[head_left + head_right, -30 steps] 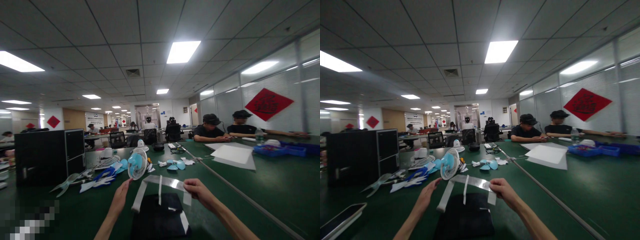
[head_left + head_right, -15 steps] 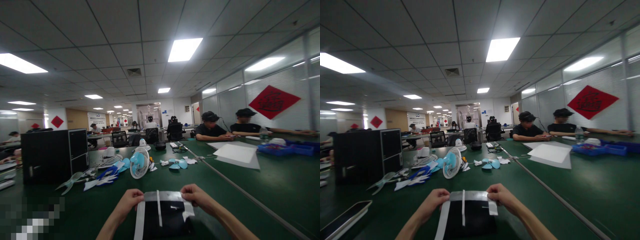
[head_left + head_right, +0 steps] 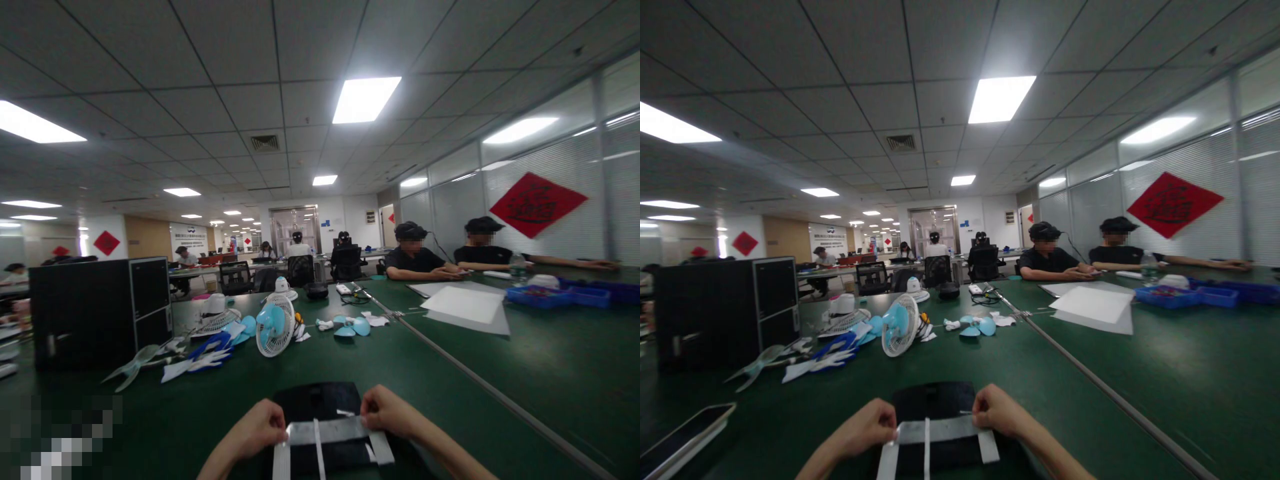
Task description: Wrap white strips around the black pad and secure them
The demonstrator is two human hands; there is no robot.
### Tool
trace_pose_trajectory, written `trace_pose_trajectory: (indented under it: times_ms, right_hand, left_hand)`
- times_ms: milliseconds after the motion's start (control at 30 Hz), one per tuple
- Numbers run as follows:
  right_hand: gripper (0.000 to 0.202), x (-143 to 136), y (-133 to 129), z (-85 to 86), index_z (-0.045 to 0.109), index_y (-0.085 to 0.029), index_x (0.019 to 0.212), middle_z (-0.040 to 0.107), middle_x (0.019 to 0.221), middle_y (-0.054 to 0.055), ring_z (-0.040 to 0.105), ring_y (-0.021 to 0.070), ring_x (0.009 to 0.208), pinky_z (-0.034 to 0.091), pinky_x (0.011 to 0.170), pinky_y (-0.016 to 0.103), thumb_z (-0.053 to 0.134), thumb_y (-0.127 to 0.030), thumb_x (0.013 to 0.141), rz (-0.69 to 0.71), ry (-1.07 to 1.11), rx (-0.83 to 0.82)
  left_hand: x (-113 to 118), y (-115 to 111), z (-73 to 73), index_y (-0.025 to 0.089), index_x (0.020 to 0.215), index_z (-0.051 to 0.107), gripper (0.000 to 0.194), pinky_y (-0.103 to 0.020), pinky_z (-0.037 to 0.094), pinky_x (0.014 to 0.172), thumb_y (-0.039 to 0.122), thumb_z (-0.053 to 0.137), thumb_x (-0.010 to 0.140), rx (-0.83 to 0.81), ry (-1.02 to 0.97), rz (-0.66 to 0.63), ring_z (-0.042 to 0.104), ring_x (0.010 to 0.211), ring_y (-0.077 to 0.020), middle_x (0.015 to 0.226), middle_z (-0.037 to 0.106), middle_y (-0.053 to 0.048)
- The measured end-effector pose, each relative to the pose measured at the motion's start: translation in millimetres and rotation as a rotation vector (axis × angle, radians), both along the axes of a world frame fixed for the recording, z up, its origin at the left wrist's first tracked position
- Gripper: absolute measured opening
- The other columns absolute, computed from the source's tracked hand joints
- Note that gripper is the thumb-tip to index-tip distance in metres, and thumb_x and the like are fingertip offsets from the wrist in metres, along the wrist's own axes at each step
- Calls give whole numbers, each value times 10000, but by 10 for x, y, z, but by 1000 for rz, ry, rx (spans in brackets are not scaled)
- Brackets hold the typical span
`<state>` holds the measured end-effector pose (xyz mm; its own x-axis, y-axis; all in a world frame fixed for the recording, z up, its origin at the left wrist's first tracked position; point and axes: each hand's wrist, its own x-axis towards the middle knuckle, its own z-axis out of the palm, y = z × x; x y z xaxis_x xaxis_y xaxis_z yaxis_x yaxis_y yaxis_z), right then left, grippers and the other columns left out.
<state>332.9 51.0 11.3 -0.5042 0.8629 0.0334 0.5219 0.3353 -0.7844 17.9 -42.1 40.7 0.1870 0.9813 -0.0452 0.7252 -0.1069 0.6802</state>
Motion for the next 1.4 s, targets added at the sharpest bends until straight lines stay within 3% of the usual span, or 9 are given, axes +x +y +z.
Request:
trace_pose_trajectory:
  times_ms: [500,833,933,1033,1200,1333,1400]
  right_hand:
    - [160,-4,-53,0,713,-149,733,695,689,-1,603,131,626,408,537,191,590,-125,633,9,-112,146]
    - [168,-8,-111,72,711,-158,789,701,764,5,615,149,696,400,540,197,659,-148,630,-14,-176,168]
    - [154,3,-91,47,705,-166,801,703,794,5,622,152,723,406,552,199,678,-187,651,-8,-170,162]
    - [164,9,-85,28,705,-163,818,703,806,6,625,154,731,412,560,203,687,-206,661,-3,-162,158]
    - [159,-1,-108,74,708,-159,813,702,802,11,622,158,729,409,561,208,681,-169,656,-7,-186,155]
    - [136,-67,-285,234,697,-162,826,682,867,49,604,185,792,451,662,255,636,-145,706,-35,-172,369]
    - [149,-144,-445,296,700,-177,878,673,939,64,593,205,893,459,780,288,592,-164,776,68,-126,526]
  left_hand:
    - [38,-49,12,159,831,691,218,-234,376,607,311,589,712,-8,127,-14,564,732,-156,809,654,-8]
    - [16,32,-107,171,825,656,187,-230,372,590,303,580,716,46,210,8,555,719,-150,805,636,-3]
    - [89,-40,-29,193,930,658,235,-249,415,688,235,557,722,142,186,-67,551,814,-162,915,616,-14]
    - [219,-130,56,273,1117,642,433,-274,412,860,124,447,761,204,128,-229,537,961,-163,1078,585,-13]
    - [340,-182,59,314,1099,678,508,-311,414,875,63,393,762,185,188,-301,525,1002,-193,1101,563,-32]
    - [335,-161,34,328,1110,678,534,-310,406,902,47,382,765,190,175,-307,524,1034,-191,1111,563,-26]
    - [338,-149,36,323,1108,682,531,-303,403,905,47,386,763,192,175,-308,525,1037,-187,1102,565,-26]
